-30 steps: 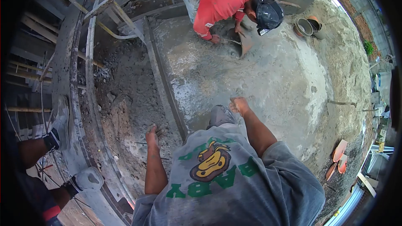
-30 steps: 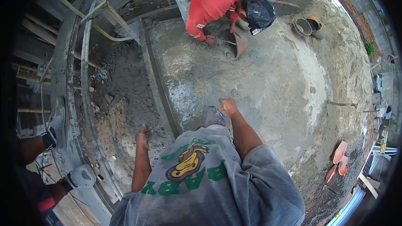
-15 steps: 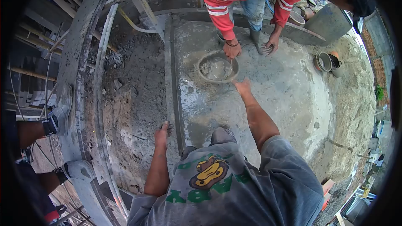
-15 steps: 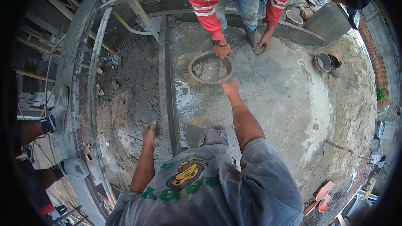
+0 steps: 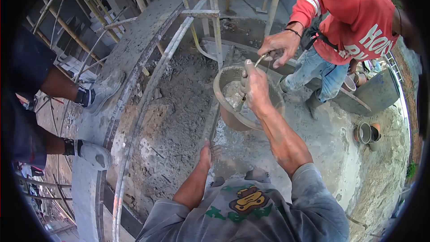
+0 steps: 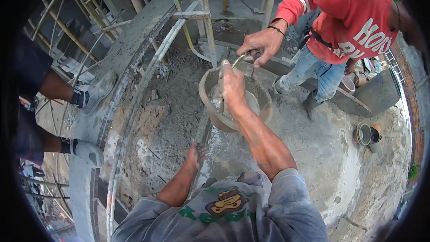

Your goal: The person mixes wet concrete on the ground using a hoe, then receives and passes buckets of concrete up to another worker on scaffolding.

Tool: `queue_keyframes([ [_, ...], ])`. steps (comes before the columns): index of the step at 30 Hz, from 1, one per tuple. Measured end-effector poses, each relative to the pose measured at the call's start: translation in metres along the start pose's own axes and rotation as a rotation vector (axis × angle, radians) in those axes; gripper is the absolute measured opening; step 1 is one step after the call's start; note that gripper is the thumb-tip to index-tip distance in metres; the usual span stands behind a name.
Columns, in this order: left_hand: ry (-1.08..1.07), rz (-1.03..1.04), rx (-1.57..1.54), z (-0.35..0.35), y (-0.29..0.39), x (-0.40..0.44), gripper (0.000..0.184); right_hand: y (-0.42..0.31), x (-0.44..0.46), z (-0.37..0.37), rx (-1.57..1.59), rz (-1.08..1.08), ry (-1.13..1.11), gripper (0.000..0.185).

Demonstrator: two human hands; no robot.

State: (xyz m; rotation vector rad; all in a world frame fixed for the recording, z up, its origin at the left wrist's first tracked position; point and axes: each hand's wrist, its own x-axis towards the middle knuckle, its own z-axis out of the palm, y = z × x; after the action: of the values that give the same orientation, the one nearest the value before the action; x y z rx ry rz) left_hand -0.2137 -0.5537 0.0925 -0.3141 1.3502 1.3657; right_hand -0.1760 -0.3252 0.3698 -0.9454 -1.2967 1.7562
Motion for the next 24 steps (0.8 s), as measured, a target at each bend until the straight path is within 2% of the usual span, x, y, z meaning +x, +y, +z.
queue_keyframes([
  [1,-0.059,-0.014,-0.069,0.017,0.011,-0.008,0.077,-0.031,-0.010,0.013,0.082,0.038,-0.090,0.034],
  [3,-0.339,-0.005,-0.175,0.038,0.026,0.001,0.086,-0.086,-0.027,0.040,0.160,0.059,-0.246,0.031],
  [5,-0.645,0.121,-0.369,0.075,0.065,-0.051,0.084,-0.126,-0.055,0.061,0.138,0.046,-0.398,0.028],
  [9,-0.790,0.297,-0.561,0.079,0.106,-0.115,0.077,-0.191,-0.106,0.115,0.006,0.002,-0.536,0.029],
  [13,-0.838,0.409,-0.653,0.066,0.148,-0.160,0.071,-0.239,-0.147,0.160,-0.256,-0.152,-0.571,0.027],
  [18,-0.823,0.641,-0.706,0.056,0.200,-0.175,0.072,-0.272,-0.164,0.193,-0.561,-0.370,-0.456,0.020],
  [20,-0.797,0.703,-0.719,0.051,0.220,-0.192,0.074,-0.277,-0.150,0.210,-0.612,-0.472,-0.440,0.021],
  [24,-0.767,0.841,-0.754,0.040,0.262,-0.201,0.067,-0.286,-0.124,0.258,-0.573,-0.524,-0.454,0.024],
])
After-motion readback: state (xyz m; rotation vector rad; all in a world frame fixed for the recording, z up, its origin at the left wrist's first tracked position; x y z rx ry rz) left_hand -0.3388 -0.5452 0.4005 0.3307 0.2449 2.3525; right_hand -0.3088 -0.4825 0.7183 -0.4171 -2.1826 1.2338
